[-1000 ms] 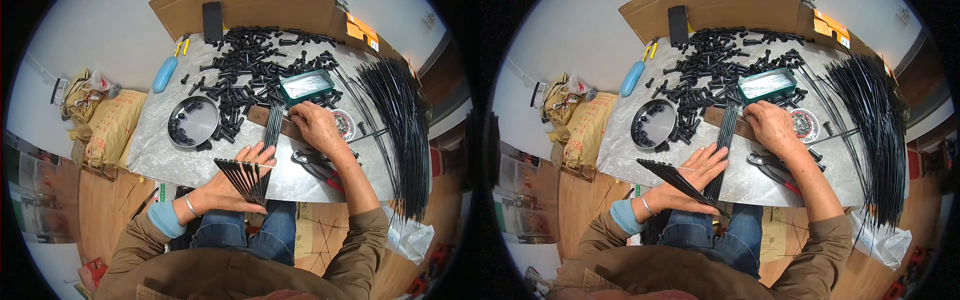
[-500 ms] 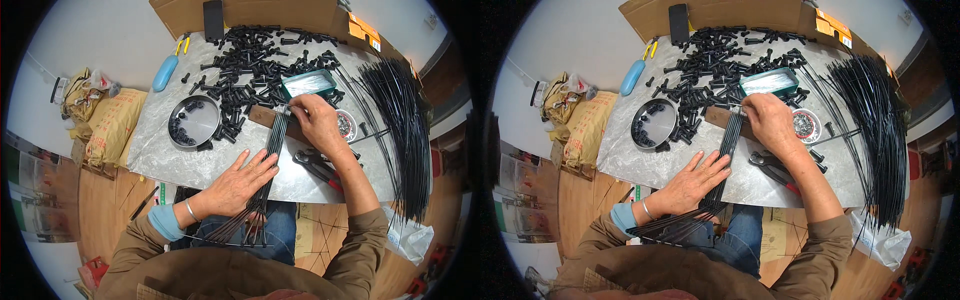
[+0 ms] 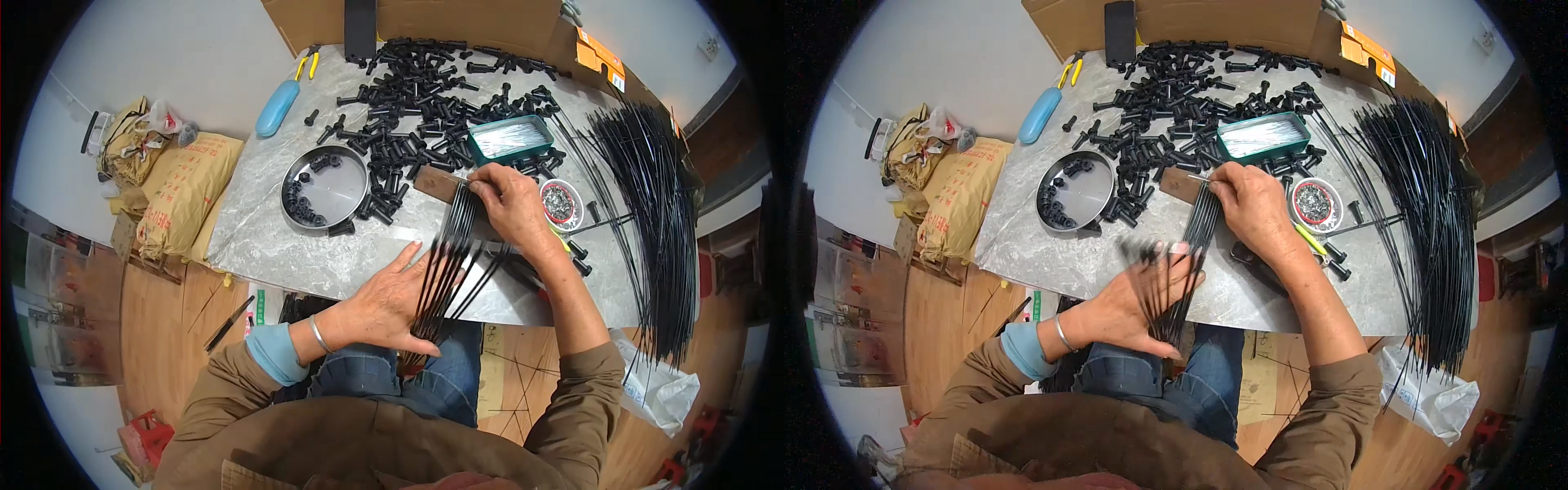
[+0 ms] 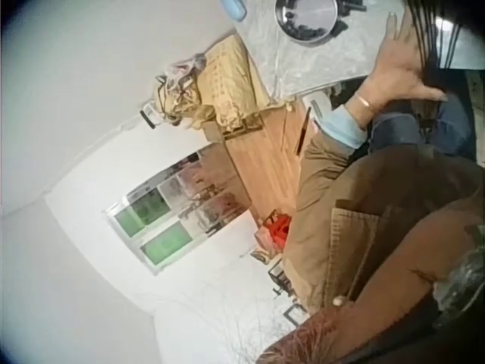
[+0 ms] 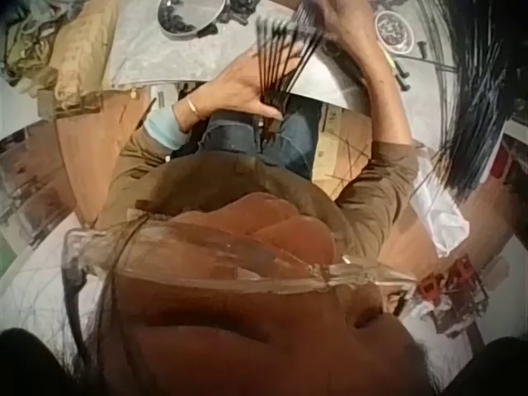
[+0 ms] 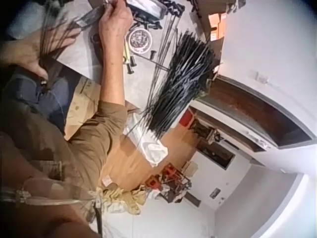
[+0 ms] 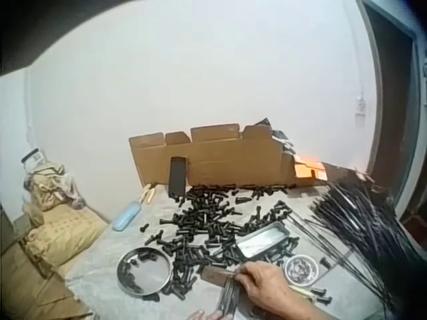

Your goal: Assembling black plastic components by securing rods to a circular frame using cable ties and trimming the excess with pliers.

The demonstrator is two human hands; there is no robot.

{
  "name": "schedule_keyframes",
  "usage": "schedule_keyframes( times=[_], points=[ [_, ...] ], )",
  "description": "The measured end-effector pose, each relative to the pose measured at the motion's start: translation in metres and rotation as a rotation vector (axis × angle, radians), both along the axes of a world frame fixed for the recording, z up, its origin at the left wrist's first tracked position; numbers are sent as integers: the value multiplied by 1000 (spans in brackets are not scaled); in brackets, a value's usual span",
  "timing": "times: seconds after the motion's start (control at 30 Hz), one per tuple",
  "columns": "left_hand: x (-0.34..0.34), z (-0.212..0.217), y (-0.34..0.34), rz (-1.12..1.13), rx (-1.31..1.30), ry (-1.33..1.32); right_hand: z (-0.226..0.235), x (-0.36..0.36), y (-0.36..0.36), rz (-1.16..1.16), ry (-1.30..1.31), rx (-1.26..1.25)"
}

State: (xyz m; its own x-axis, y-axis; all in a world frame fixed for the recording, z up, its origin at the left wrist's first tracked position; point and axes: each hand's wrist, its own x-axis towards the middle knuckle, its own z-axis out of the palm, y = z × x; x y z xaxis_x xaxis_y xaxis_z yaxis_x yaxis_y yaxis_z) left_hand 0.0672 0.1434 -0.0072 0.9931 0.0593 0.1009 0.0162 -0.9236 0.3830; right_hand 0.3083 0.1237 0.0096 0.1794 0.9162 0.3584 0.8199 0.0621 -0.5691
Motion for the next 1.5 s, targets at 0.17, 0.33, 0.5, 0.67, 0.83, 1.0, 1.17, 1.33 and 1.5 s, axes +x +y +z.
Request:
schedule_keyframes(
  times=[0.17,0.33,0.5,0.67,0.83,1.0,1.17,1.33,1.5],
  points=[
    [1,-8,2,-3,66,-20,-8,8,-9,-86,129,9],
    [10,-12,11,-4,74,-70,-19,9,0,3,-17,165],
    [17,-10,11,2,16,-123,-20,9,4,-45,-158,175],
    [15,-17,12,-6,44,-174,-23,5,10,-63,-256,244],
    [14,-19,5,-7,33,-178,-21,-2,7,-86,-291,186],
    [12,-18,6,-10,71,-135,-23,-1,10,-86,-274,209],
    [13,-17,6,-22,106,-162,-20,-1,11,-130,-286,162],
    [12,-23,6,-8,103,-205,-21,-5,12,-128,-247,162],
    [12,-22,6,-3,109,-195,-19,-4,13,-115,-247,156]
  ],
)
